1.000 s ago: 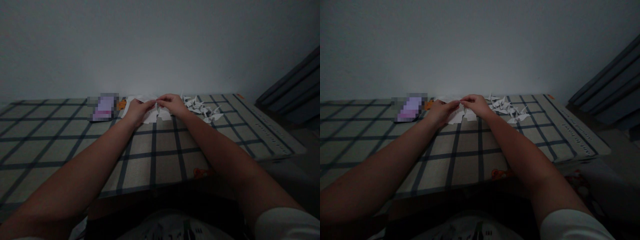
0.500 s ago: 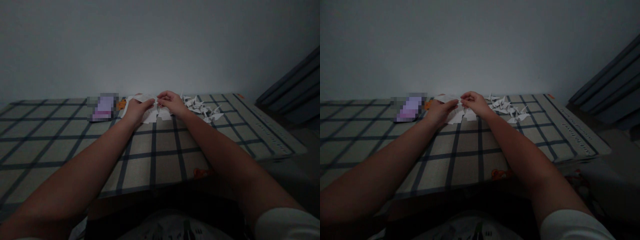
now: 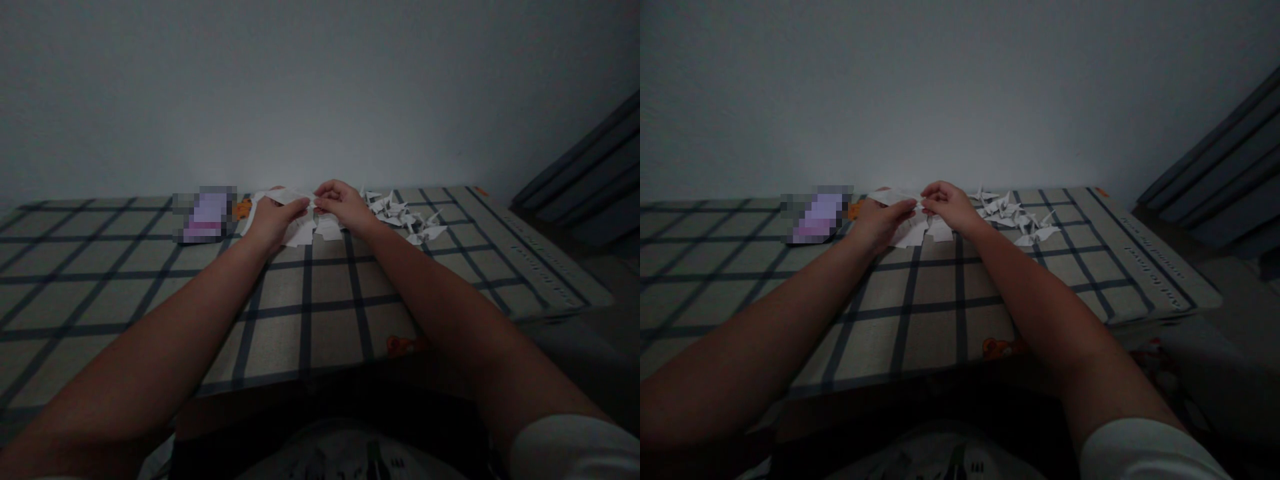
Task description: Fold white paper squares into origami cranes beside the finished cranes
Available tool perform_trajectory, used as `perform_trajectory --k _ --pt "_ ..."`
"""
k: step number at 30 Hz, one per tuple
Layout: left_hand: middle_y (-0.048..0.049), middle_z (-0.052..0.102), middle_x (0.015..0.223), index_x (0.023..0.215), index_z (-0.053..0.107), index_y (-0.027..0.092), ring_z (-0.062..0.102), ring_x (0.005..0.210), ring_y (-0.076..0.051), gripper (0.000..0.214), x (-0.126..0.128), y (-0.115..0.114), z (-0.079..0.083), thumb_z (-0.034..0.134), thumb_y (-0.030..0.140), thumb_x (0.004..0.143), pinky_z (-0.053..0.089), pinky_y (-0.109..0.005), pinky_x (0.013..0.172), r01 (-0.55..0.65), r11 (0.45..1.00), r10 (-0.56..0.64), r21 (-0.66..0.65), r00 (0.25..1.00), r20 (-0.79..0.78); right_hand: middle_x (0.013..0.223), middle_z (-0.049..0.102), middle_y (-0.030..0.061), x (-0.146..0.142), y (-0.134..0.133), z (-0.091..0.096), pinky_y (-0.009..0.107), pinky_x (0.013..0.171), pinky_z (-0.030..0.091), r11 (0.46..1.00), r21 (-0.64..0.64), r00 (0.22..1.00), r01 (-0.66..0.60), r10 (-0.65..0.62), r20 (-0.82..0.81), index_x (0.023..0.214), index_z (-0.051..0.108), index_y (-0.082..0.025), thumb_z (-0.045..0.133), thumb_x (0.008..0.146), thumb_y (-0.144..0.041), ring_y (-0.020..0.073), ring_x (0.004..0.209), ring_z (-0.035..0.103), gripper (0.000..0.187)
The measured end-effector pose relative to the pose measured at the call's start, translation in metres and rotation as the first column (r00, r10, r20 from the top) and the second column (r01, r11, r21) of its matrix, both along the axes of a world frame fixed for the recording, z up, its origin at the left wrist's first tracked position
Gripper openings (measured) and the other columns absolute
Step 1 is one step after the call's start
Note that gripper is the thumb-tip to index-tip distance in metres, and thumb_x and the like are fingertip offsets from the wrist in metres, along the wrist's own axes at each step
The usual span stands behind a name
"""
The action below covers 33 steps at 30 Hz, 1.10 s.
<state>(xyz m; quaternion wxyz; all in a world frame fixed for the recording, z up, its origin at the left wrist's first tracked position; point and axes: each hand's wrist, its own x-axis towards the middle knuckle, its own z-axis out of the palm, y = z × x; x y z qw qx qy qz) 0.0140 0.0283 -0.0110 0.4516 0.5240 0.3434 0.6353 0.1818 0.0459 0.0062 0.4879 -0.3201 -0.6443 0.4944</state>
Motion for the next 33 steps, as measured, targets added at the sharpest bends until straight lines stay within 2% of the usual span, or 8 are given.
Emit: perform_trajectory --k 4,11,17,26,33 --pt "-0.0021 0.070 0.083 0.086 0.061 0.016 0.066 0.069 -0.012 0.035 0.0012 -0.0012 0.0001 0.085 0.024 0.062 0.053 -0.025 0.069 0.024 1.000 -0.024 -0.002 1.000 0.016 0.070 0.061 -0.0050 0.0007 0.0007 -0.0012 0.023 0.072 0.054 1.000 -0.005 1.000 -0.002 0.002 -0.015 0.090 0.056 -0.020 0.066 0.082 -0.012 0.0083 0.069 0.063 0.015" --pt "-0.0011 0.069 0.081 0.080 0.063 0.016 0.064 0.068 -0.012 0.029 0.0012 0.0006 0.0046 0.084 0.024 0.060 0.052 -0.022 0.063 -0.043 0.998 0.045 -0.038 0.997 0.062 0.083 0.066 -0.0010 0.0036 0.0062 -0.0062 0.023 0.071 0.055 0.999 -0.018 0.998 0.039 -0.039 -0.056 0.094 0.060 -0.020 0.067 0.085 -0.021 0.0097 0.075 0.066 0.011" --pt "0.0006 0.067 0.075 0.073 0.061 0.016 0.062 0.065 -0.010 0.028 0.0007 0.0013 0.0037 0.085 0.023 0.059 0.051 -0.021 0.063 -0.047 0.998 0.050 -0.049 0.997 0.066 0.079 0.066 -0.0017 0.0050 0.0051 -0.0062 0.025 0.073 0.055 1.000 0.012 0.999 0.021 -0.021 -0.034 0.096 0.060 -0.020 0.069 0.082 -0.017 0.0101 0.075 0.065 0.016" --pt "-0.0006 0.067 0.075 0.076 0.063 0.016 0.061 0.064 -0.011 0.029 0.0010 0.0018 0.0027 0.084 0.026 0.059 0.050 -0.022 0.061 -0.080 0.995 0.082 -0.054 0.996 0.044 0.075 0.064 -0.0031 0.0026 0.0033 -0.0043 0.023 0.071 0.054 0.999 -0.013 0.998 0.037 -0.037 -0.052 0.093 0.060 -0.020 0.067 0.083 -0.015 0.0083 0.069 0.063 0.013" --pt "-0.0020 0.068 0.078 0.076 0.061 0.017 0.062 0.065 -0.013 0.029 0.0015 0.0000 0.0028 0.083 0.029 0.061 0.050 -0.024 0.061 -0.099 0.993 0.098 -0.065 0.995 -0.018 0.075 0.062 -0.0036 0.0019 -0.0019 0.0001 0.022 0.072 0.054 0.999 -0.011 0.999 0.044 -0.044 -0.002 0.093 0.059 -0.020 0.068 0.082 -0.014 0.0083 0.072 0.061 0.016"
